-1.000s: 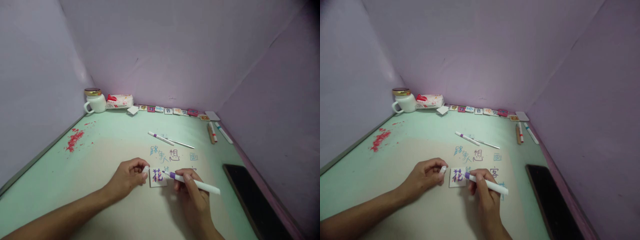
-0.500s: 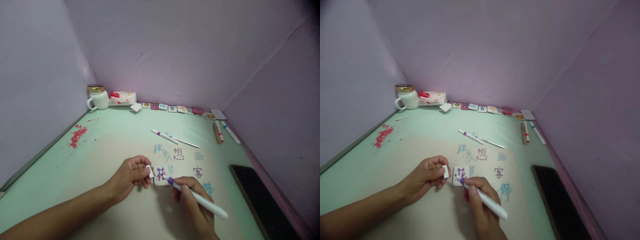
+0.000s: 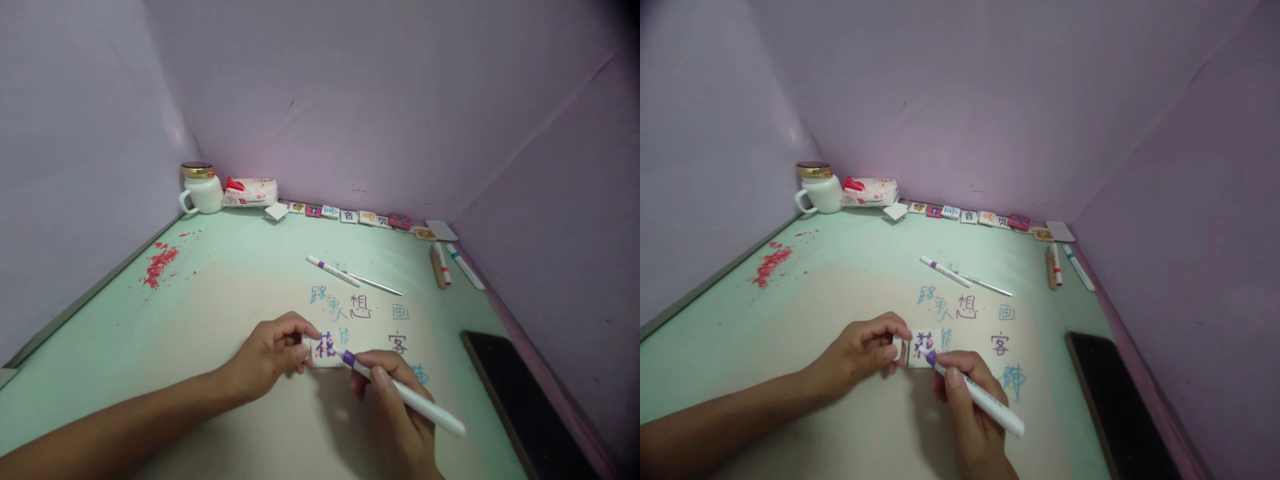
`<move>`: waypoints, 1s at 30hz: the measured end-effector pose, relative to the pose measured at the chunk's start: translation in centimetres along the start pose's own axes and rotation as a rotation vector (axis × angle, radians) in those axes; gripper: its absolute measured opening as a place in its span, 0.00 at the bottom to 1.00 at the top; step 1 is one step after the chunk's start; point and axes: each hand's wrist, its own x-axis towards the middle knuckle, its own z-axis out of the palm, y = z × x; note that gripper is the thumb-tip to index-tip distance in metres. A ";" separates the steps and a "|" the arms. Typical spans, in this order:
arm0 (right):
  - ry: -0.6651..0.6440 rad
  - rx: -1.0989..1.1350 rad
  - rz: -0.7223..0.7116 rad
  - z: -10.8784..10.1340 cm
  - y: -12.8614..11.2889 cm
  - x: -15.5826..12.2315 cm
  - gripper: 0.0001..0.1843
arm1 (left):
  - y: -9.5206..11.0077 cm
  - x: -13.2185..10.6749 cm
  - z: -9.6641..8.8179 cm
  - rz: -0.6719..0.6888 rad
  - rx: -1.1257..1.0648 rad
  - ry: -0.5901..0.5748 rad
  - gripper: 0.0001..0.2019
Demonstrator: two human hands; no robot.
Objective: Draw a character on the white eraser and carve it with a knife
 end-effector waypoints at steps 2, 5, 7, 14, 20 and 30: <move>-0.012 0.016 0.018 0.0 -0.1 -0.1 0.14 | 0.1 0.0 0.1 0.053 0.051 0.032 0.16; -0.027 0.021 0.019 0.1 -0.2 -0.1 0.14 | -0.1 0.0 0.2 0.062 0.067 0.035 0.15; -0.032 0.017 0.015 0.1 -0.3 -0.1 0.14 | -0.4 0.0 0.2 0.073 0.066 0.026 0.11; -0.065 -0.048 0.041 0.1 -0.6 0.1 0.17 | -1.2 0.1 -0.2 0.221 0.149 -0.004 0.09; -0.145 -0.072 0.095 0.5 -0.5 0.1 0.18 | -0.3 0.0 0.1 0.253 0.247 -0.037 0.11; -0.258 0.337 0.374 0.9 0.6 0.2 0.17 | -0.2 -0.8 1.0 -0.012 0.105 0.035 0.11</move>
